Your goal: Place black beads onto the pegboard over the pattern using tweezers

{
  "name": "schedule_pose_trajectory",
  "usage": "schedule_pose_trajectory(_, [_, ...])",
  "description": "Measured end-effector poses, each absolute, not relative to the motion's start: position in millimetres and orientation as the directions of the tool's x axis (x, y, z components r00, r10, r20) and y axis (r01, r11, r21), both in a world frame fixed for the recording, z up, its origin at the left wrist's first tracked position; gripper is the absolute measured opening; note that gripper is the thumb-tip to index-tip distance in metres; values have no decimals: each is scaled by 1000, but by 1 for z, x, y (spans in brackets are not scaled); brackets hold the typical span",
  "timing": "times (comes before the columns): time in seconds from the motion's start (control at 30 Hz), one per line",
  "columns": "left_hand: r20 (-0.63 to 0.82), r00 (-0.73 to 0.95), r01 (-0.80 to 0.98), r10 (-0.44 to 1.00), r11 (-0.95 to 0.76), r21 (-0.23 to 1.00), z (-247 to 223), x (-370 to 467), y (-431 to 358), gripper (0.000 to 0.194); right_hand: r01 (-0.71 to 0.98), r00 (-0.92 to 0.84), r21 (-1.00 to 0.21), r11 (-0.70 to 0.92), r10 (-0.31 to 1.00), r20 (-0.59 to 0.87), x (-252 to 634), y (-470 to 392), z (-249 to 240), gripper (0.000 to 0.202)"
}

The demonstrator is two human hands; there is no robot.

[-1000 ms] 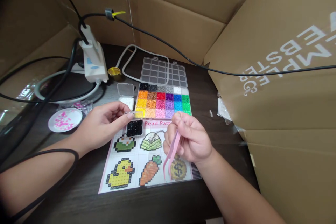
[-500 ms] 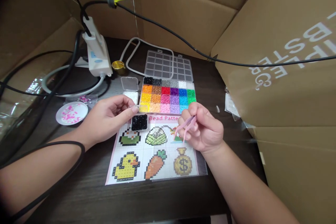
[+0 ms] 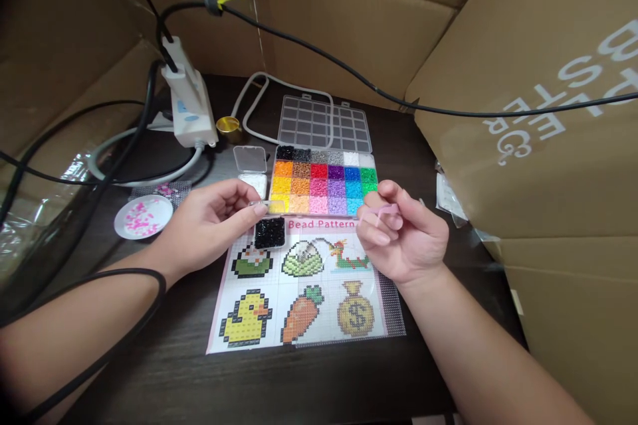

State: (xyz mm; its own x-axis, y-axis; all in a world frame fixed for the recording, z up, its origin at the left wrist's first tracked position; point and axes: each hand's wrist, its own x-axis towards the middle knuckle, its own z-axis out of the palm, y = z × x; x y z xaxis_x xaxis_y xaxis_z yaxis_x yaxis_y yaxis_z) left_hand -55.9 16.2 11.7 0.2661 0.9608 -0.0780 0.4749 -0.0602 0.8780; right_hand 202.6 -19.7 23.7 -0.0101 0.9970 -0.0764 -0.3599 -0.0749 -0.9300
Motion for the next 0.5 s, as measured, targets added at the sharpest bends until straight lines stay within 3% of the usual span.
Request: schedule_pose_trajectory(0.5, [-64,260,488,964,-74,870,12,-54,16,29,-335,-8,-942,-32,999,-31,196,-21,22,15])
